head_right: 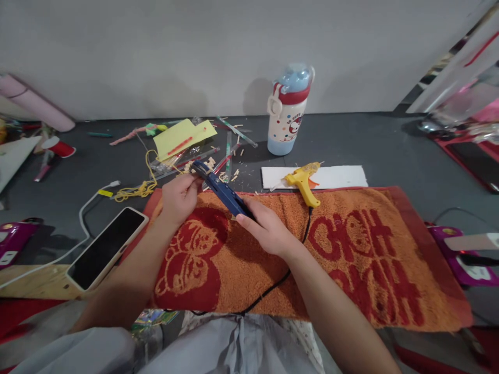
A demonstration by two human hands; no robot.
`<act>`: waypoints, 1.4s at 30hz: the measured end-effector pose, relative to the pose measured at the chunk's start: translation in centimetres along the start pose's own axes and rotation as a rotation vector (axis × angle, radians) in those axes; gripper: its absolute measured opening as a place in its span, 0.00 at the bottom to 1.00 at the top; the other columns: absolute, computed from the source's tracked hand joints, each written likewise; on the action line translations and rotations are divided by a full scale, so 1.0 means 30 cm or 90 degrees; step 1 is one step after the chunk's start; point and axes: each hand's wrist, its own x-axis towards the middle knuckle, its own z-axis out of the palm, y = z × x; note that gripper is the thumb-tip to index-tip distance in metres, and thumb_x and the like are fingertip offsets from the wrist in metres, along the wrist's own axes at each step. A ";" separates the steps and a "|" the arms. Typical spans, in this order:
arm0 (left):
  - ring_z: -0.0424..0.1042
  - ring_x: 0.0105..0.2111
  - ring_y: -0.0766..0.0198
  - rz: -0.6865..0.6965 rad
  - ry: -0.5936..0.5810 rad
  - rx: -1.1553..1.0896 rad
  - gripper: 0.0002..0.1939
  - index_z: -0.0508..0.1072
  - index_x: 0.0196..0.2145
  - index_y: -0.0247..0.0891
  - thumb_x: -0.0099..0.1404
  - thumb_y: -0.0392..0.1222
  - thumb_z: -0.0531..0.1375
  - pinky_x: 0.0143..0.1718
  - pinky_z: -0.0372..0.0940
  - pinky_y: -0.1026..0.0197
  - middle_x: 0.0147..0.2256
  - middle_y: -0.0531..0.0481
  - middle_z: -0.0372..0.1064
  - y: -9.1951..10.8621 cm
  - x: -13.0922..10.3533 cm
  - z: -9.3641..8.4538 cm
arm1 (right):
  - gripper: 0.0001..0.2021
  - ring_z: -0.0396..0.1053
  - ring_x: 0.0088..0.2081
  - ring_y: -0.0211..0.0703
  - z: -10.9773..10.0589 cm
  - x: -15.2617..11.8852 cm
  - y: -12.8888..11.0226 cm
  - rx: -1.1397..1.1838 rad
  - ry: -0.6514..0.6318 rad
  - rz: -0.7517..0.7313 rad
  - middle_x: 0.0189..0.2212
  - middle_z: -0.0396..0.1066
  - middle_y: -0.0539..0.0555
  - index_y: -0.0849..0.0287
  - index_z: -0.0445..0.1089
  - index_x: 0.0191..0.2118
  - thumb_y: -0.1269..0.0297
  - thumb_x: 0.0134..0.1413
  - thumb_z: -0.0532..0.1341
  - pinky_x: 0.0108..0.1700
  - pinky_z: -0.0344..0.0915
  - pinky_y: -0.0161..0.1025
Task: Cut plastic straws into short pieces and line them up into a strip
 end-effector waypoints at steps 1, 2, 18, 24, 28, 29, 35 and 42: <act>0.68 0.29 0.65 -0.007 0.001 -0.007 0.12 0.71 0.27 0.37 0.63 0.34 0.50 0.32 0.61 0.64 0.25 0.49 0.70 0.000 -0.001 0.001 | 0.23 0.67 0.49 0.52 0.002 0.001 -0.001 0.006 0.001 0.002 0.48 0.70 0.59 0.60 0.63 0.55 0.51 0.61 0.50 0.52 0.62 0.49; 0.69 0.29 0.64 -0.018 0.003 -0.018 0.11 0.71 0.27 0.37 0.63 0.35 0.51 0.33 0.61 0.64 0.26 0.49 0.70 0.000 -0.002 0.003 | 0.22 0.67 0.48 0.52 0.004 0.003 -0.001 0.014 0.004 0.006 0.47 0.70 0.59 0.60 0.64 0.54 0.51 0.61 0.50 0.51 0.62 0.48; 0.72 0.39 0.61 -0.326 -0.131 -0.706 0.24 0.67 0.42 0.38 0.55 0.59 0.62 0.44 0.65 0.56 0.40 0.45 0.72 0.186 -0.070 0.113 | 0.24 0.67 0.37 0.45 0.076 0.029 -0.020 0.185 0.089 0.002 0.37 0.71 0.55 0.59 0.66 0.51 0.47 0.60 0.50 0.42 0.65 0.42; 0.71 0.43 0.59 -0.348 -0.108 -0.779 0.26 0.64 0.44 0.38 0.53 0.55 0.65 0.47 0.64 0.55 0.42 0.44 0.72 0.226 -0.087 0.112 | 0.24 0.64 0.54 0.48 0.093 0.026 -0.021 0.192 0.073 -0.047 0.52 0.68 0.57 0.57 0.63 0.56 0.49 0.61 0.49 0.58 0.57 0.45; 0.71 0.42 0.60 -0.351 -0.082 -0.762 0.24 0.63 0.41 0.38 0.54 0.55 0.65 0.47 0.64 0.55 0.39 0.46 0.72 0.229 -0.090 0.118 | 0.27 0.64 0.55 0.50 0.095 0.026 -0.019 0.192 0.073 -0.036 0.53 0.68 0.59 0.58 0.64 0.57 0.46 0.60 0.49 0.59 0.58 0.48; 0.72 0.42 0.60 -0.351 -0.079 -0.761 0.24 0.63 0.41 0.38 0.54 0.55 0.65 0.47 0.64 0.55 0.39 0.46 0.72 0.228 -0.091 0.120 | 0.27 0.65 0.55 0.50 0.095 0.026 -0.020 0.192 0.073 -0.034 0.53 0.68 0.59 0.58 0.64 0.56 0.46 0.60 0.50 0.58 0.58 0.48; 0.72 0.43 0.59 -0.351 -0.065 -0.764 0.25 0.62 0.42 0.39 0.54 0.54 0.65 0.45 0.64 0.55 0.39 0.45 0.73 0.227 -0.098 0.122 | 0.26 0.67 0.51 0.50 0.093 0.022 -0.025 0.178 0.067 -0.015 0.50 0.70 0.59 0.59 0.65 0.55 0.47 0.60 0.50 0.55 0.61 0.49; 0.71 0.42 0.60 -0.390 -0.047 -0.735 0.25 0.63 0.41 0.37 0.53 0.55 0.65 0.46 0.64 0.56 0.40 0.45 0.72 0.229 -0.105 0.125 | 0.25 0.68 0.48 0.50 0.088 0.017 -0.030 0.157 0.072 -0.009 0.47 0.72 0.58 0.58 0.67 0.54 0.47 0.60 0.50 0.52 0.63 0.48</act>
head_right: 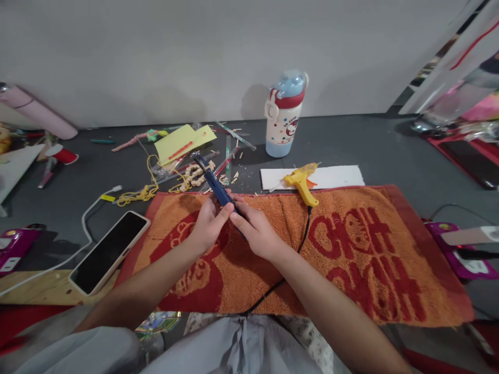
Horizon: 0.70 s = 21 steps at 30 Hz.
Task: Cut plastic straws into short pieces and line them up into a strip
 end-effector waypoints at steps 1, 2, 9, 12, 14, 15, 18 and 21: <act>0.71 0.42 0.60 -0.002 0.003 0.002 0.25 0.64 0.41 0.37 0.52 0.55 0.65 0.46 0.64 0.56 0.39 0.45 0.72 -0.001 0.000 0.000 | 0.25 0.68 0.48 0.50 0.000 0.000 -0.001 0.003 -0.002 0.000 0.47 0.72 0.58 0.58 0.67 0.54 0.47 0.60 0.50 0.52 0.63 0.48; 0.71 0.42 0.60 -0.005 0.004 0.004 0.25 0.64 0.41 0.37 0.52 0.55 0.65 0.46 0.64 0.56 0.39 0.45 0.71 -0.001 0.001 0.000 | 0.25 0.68 0.48 0.50 0.001 0.000 0.000 0.006 -0.004 0.000 0.47 0.71 0.58 0.58 0.67 0.54 0.47 0.60 0.50 0.52 0.62 0.47; 0.71 0.41 0.61 -0.054 -0.030 0.001 0.25 0.64 0.41 0.38 0.51 0.54 0.66 0.44 0.65 0.57 0.39 0.48 0.71 0.016 0.026 -0.013 | 0.26 0.66 0.49 0.49 0.000 0.009 0.010 0.016 -0.002 0.005 0.45 0.70 0.58 0.60 0.64 0.55 0.46 0.60 0.49 0.52 0.61 0.46; 0.71 0.42 0.60 -0.037 -0.020 -0.012 0.26 0.65 0.43 0.39 0.52 0.54 0.65 0.43 0.67 0.57 0.43 0.46 0.71 0.026 0.054 -0.033 | 0.24 0.67 0.41 0.46 -0.012 0.009 0.007 0.013 0.007 0.026 0.39 0.70 0.56 0.59 0.66 0.50 0.47 0.59 0.50 0.46 0.64 0.43; 0.72 0.42 0.59 -0.020 0.027 -0.017 0.25 0.65 0.44 0.39 0.54 0.55 0.64 0.40 0.68 0.56 0.44 0.45 0.70 0.032 0.077 -0.055 | 0.23 0.66 0.35 0.43 -0.020 0.006 0.004 0.005 0.006 0.051 0.34 0.69 0.55 0.60 0.67 0.47 0.47 0.60 0.49 0.40 0.65 0.41; 0.72 0.41 0.58 -0.009 0.058 -0.015 0.24 0.65 0.44 0.40 0.54 0.55 0.64 0.38 0.69 0.56 0.44 0.45 0.69 0.034 0.090 -0.068 | 0.22 0.65 0.34 0.43 -0.024 0.005 0.003 0.002 0.001 0.059 0.32 0.68 0.54 0.61 0.67 0.47 0.48 0.60 0.49 0.39 0.64 0.41; 0.74 0.38 0.58 0.033 0.103 0.001 0.23 0.67 0.43 0.42 0.55 0.56 0.63 0.34 0.70 0.57 0.43 0.45 0.71 0.040 0.124 -0.110 | 0.22 0.66 0.37 0.43 -0.032 0.000 -0.001 -0.002 -0.009 0.061 0.36 0.69 0.55 0.61 0.65 0.50 0.50 0.60 0.50 0.42 0.64 0.41; 0.74 0.38 0.58 0.056 0.106 0.010 0.22 0.68 0.39 0.42 0.54 0.59 0.62 0.34 0.70 0.57 0.40 0.46 0.72 0.044 0.144 -0.137 | 0.22 0.66 0.41 0.45 -0.035 -0.004 -0.005 -0.005 -0.028 0.060 0.40 0.70 0.56 0.61 0.65 0.51 0.51 0.60 0.51 0.46 0.63 0.42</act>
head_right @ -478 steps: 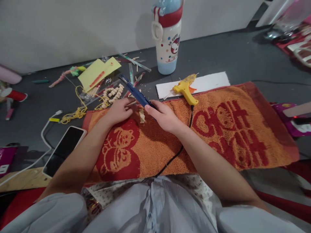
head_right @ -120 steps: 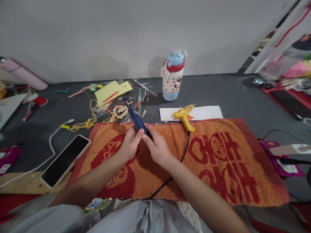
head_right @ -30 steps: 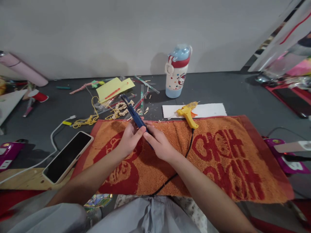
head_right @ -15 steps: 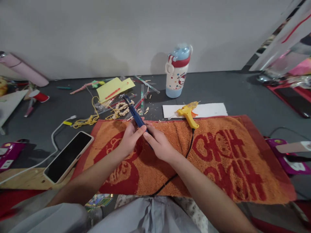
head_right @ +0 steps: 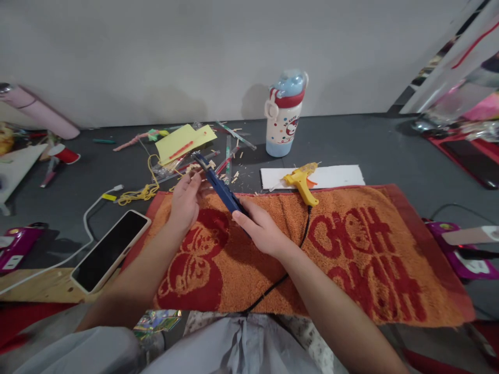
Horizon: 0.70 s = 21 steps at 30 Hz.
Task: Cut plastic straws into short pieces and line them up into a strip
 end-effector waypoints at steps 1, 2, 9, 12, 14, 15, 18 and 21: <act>0.74 0.39 0.58 0.001 -0.003 -0.004 0.22 0.68 0.38 0.41 0.54 0.60 0.62 0.34 0.70 0.57 0.40 0.46 0.73 0.001 0.003 -0.003 | 0.22 0.67 0.43 0.46 -0.001 -0.001 -0.001 -0.001 -0.010 -0.002 0.41 0.70 0.56 0.61 0.64 0.52 0.51 0.60 0.51 0.48 0.63 0.43; 0.74 0.39 0.58 0.000 -0.007 -0.014 0.22 0.68 0.37 0.40 0.53 0.60 0.62 0.35 0.70 0.57 0.39 0.46 0.73 0.003 0.004 -0.005 | 0.22 0.67 0.44 0.46 -0.001 -0.003 -0.002 0.000 -0.019 -0.005 0.42 0.70 0.57 0.60 0.64 0.52 0.50 0.60 0.51 0.49 0.62 0.44; 0.76 0.40 0.59 -0.026 -0.031 -0.111 0.21 0.66 0.32 0.39 0.49 0.57 0.66 0.38 0.70 0.58 0.35 0.49 0.75 0.017 -0.004 0.001 | 0.24 0.65 0.52 0.50 -0.007 -0.009 0.003 0.003 -0.031 -0.027 0.52 0.68 0.58 0.58 0.63 0.55 0.48 0.59 0.52 0.56 0.58 0.47; 0.75 0.40 0.58 -0.039 -0.044 -0.112 0.20 0.67 0.34 0.40 0.51 0.55 0.66 0.37 0.70 0.58 0.34 0.49 0.75 0.021 -0.003 -0.006 | 0.25 0.64 0.53 0.51 -0.009 -0.009 0.003 0.000 -0.031 -0.030 0.53 0.67 0.58 0.58 0.63 0.56 0.47 0.59 0.52 0.57 0.58 0.49; 0.75 0.41 0.58 -0.045 -0.059 -0.109 0.19 0.67 0.34 0.40 0.52 0.55 0.65 0.37 0.71 0.57 0.35 0.48 0.75 0.024 -0.002 -0.011 | 0.26 0.66 0.51 0.51 -0.011 -0.007 0.000 0.003 -0.047 -0.034 0.51 0.68 0.59 0.59 0.63 0.55 0.47 0.59 0.52 0.55 0.60 0.49; 0.75 0.41 0.58 -0.044 -0.066 -0.107 0.19 0.67 0.34 0.39 0.53 0.54 0.65 0.37 0.71 0.57 0.35 0.48 0.75 0.024 -0.001 -0.012 | 0.26 0.66 0.49 0.50 -0.013 -0.007 -0.003 0.004 -0.056 -0.037 0.49 0.69 0.59 0.59 0.63 0.54 0.47 0.59 0.51 0.53 0.62 0.48; 0.75 0.41 0.58 -0.034 -0.072 -0.099 0.17 0.67 0.34 0.39 0.55 0.54 0.64 0.38 0.71 0.56 0.35 0.47 0.74 0.026 0.000 -0.015 | 0.24 0.67 0.45 0.48 -0.018 -0.005 -0.011 0.001 -0.077 -0.044 0.44 0.70 0.57 0.59 0.64 0.52 0.47 0.59 0.51 0.50 0.63 0.46; 0.75 0.40 0.58 -0.030 -0.069 -0.098 0.16 0.67 0.33 0.40 0.55 0.54 0.64 0.38 0.71 0.56 0.34 0.48 0.74 0.028 -0.002 -0.014 | 0.24 0.67 0.43 0.47 -0.023 -0.005 -0.019 -0.007 -0.080 -0.047 0.42 0.70 0.56 0.59 0.65 0.50 0.46 0.59 0.51 0.48 0.64 0.45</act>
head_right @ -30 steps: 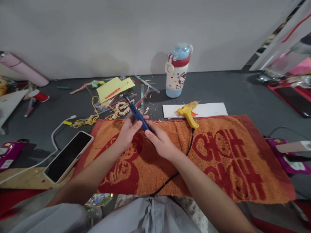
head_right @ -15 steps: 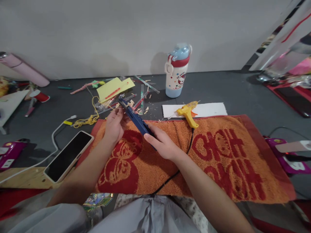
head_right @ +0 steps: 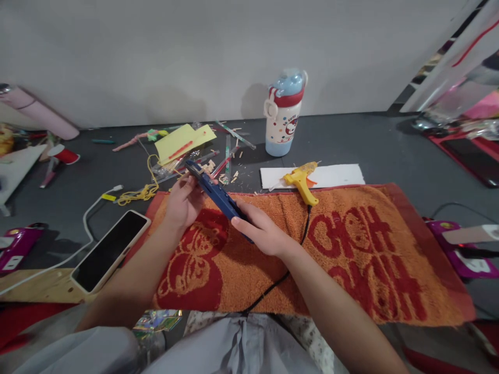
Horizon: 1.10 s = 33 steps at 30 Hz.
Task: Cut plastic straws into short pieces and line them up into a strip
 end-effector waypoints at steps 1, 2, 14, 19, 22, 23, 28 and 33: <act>0.75 0.40 0.59 0.002 -0.001 -0.002 0.16 0.67 0.33 0.40 0.55 0.53 0.64 0.38 0.71 0.56 0.34 0.48 0.74 0.001 -0.001 0.001 | 0.24 0.67 0.42 0.47 -0.001 0.000 -0.002 -0.005 0.000 0.000 0.41 0.70 0.56 0.59 0.65 0.49 0.46 0.58 0.51 0.47 0.64 0.45; 0.75 0.40 0.59 0.003 -0.003 -0.005 0.16 0.67 0.33 0.40 0.54 0.53 0.64 0.38 0.71 0.57 0.34 0.48 0.74 0.003 -0.002 0.002 | 0.24 0.67 0.41 0.47 -0.002 0.000 -0.003 -0.010 0.000 -0.001 0.40 0.69 0.56 0.60 0.65 0.49 0.46 0.58 0.51 0.47 0.64 0.44; 0.71 0.34 0.63 0.111 0.032 0.175 0.19 0.69 0.33 0.40 0.54 0.58 0.62 0.35 0.65 0.60 0.31 0.50 0.70 -0.009 0.014 -0.009 | 0.27 0.62 0.56 0.54 -0.005 -0.012 0.033 -0.109 0.039 -0.015 0.55 0.65 0.60 0.59 0.57 0.59 0.49 0.60 0.52 0.57 0.58 0.50; 0.66 0.27 0.67 0.267 0.097 0.540 0.08 0.70 0.28 0.37 0.60 0.44 0.58 0.31 0.60 0.63 0.25 0.52 0.67 0.023 -0.004 -0.024 | 0.26 0.63 0.55 0.55 -0.013 -0.011 0.025 -0.206 0.052 -0.041 0.54 0.65 0.64 0.62 0.57 0.58 0.50 0.60 0.51 0.55 0.60 0.51; 0.64 0.24 0.68 0.337 0.114 0.689 0.08 0.70 0.22 0.37 0.58 0.37 0.56 0.28 0.58 0.64 0.21 0.54 0.65 0.038 -0.015 -0.033 | 0.27 0.64 0.54 0.57 -0.017 -0.009 0.019 -0.263 0.057 -0.056 0.53 0.64 0.66 0.65 0.57 0.57 0.49 0.60 0.51 0.55 0.61 0.53; 0.63 0.23 0.68 0.345 0.108 0.714 0.09 0.69 0.20 0.36 0.57 0.36 0.55 0.27 0.57 0.65 0.20 0.54 0.64 0.040 -0.017 -0.035 | 0.28 0.64 0.53 0.57 -0.019 -0.009 0.018 -0.277 0.058 -0.060 0.53 0.64 0.67 0.65 0.56 0.57 0.49 0.60 0.51 0.54 0.61 0.54; 0.65 0.23 0.69 0.352 0.093 0.733 0.09 0.71 0.22 0.36 0.56 0.33 0.54 0.27 0.58 0.66 0.21 0.53 0.68 0.044 -0.016 -0.033 | 0.26 0.65 0.52 0.55 -0.027 -0.009 0.021 -0.274 0.050 -0.074 0.52 0.65 0.66 0.65 0.56 0.57 0.50 0.60 0.51 0.54 0.61 0.52; 0.68 0.25 0.69 0.378 0.091 0.737 0.08 0.73 0.24 0.36 0.57 0.33 0.55 0.28 0.59 0.67 0.23 0.52 0.71 0.040 -0.012 -0.032 | 0.26 0.65 0.52 0.54 -0.030 -0.008 0.030 -0.246 0.047 -0.071 0.53 0.65 0.65 0.63 0.56 0.58 0.51 0.60 0.52 0.54 0.61 0.51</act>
